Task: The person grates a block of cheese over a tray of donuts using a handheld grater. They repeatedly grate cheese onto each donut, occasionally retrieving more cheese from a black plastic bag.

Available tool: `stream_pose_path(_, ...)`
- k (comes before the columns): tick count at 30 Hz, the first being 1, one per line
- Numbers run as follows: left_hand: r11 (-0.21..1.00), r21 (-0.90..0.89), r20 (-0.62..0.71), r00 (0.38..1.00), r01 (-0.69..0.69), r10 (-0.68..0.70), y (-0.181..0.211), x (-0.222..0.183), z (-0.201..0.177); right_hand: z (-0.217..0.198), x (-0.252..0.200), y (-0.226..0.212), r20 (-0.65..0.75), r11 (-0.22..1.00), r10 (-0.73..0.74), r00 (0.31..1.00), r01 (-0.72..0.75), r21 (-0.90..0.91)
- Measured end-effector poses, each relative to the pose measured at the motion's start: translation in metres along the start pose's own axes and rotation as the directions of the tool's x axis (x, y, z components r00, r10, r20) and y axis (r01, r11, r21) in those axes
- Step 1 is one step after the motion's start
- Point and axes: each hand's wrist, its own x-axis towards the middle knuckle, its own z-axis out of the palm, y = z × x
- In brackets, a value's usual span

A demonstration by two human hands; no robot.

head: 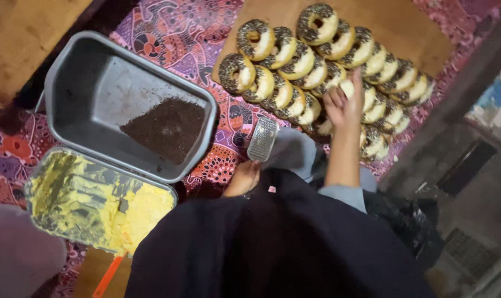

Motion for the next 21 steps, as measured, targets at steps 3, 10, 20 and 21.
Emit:
stream_pose_path(3,0.938,0.229,0.050,0.966,-0.259,0.255,-0.005,0.002,-0.006,-0.075,-0.054,-0.017,-0.006,0.992,-0.121,0.993,0.122,0.041)
stream_pose_path(10,0.997,0.063,0.131,0.991,-0.036,0.027,0.020,-0.017,0.020,-0.249,-0.182,-0.052,-0.226,0.932,-0.302,0.926,0.336,0.135)
stream_pose_path(20,0.998,0.069,0.230,0.973,0.004,-0.020,-0.004,-0.067,0.094,-0.294,-0.281,-0.055,-0.179,0.911,-0.336,0.925,0.367,0.187)
stream_pose_path(21,0.994,0.111,0.241,0.970,-0.009,-0.018,-0.011,-0.072,0.100,-0.290,-0.289,-0.054,-0.142,0.903,-0.351,0.925,0.375,0.210)
